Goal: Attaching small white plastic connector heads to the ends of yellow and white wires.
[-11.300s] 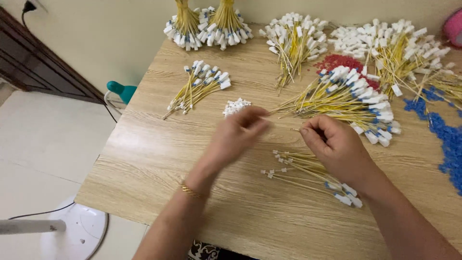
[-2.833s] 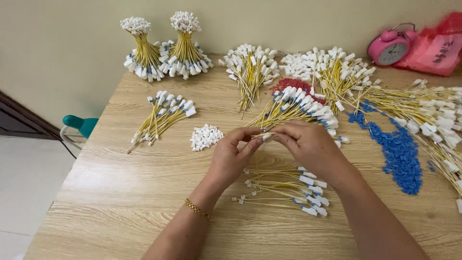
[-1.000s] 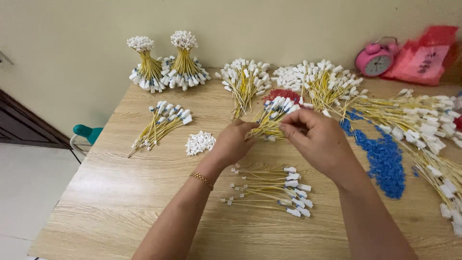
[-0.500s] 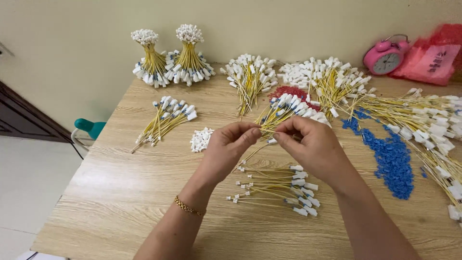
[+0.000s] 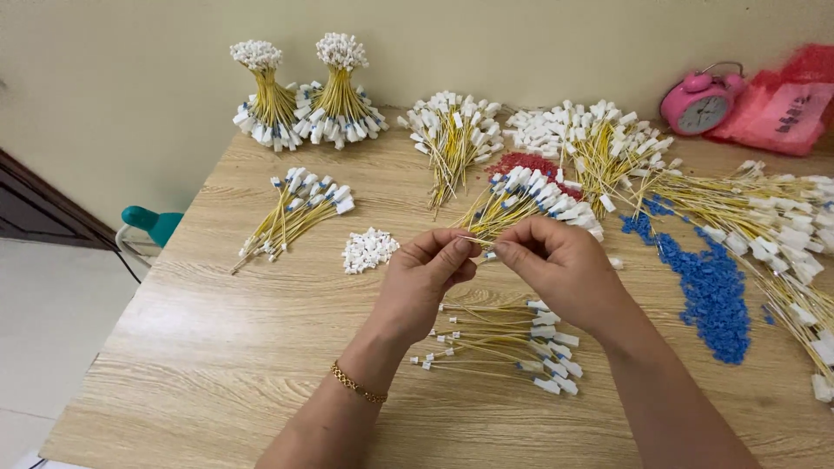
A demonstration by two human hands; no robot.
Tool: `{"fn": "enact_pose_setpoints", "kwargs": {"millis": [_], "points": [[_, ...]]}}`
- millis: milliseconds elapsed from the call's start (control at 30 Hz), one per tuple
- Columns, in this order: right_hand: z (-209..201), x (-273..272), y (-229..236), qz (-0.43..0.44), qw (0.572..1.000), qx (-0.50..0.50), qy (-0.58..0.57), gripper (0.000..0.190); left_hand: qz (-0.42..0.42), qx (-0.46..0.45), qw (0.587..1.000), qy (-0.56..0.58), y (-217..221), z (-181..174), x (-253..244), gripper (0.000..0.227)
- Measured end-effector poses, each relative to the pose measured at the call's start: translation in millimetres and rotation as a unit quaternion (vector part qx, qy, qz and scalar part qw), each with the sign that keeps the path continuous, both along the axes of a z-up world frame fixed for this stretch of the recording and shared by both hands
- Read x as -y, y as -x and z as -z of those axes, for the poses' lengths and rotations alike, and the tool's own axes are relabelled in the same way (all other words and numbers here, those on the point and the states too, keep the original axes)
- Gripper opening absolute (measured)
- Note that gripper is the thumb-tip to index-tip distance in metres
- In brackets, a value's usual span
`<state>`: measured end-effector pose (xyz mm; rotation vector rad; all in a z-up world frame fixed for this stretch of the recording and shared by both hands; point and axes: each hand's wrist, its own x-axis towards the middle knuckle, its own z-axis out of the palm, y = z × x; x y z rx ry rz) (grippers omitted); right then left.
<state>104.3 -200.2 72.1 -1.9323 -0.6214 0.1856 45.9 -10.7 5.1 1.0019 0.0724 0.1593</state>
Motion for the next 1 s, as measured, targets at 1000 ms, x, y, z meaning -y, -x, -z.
{"fn": "enact_pose_setpoints", "kwargs": {"millis": [1000], "points": [[11.9, -6.3, -3.9, -0.023, 1.0, -0.008, 0.016, 0.016, -0.005, 0.021, 1.0, -0.006, 4.6, 17.9, 7.4, 0.017]]}}
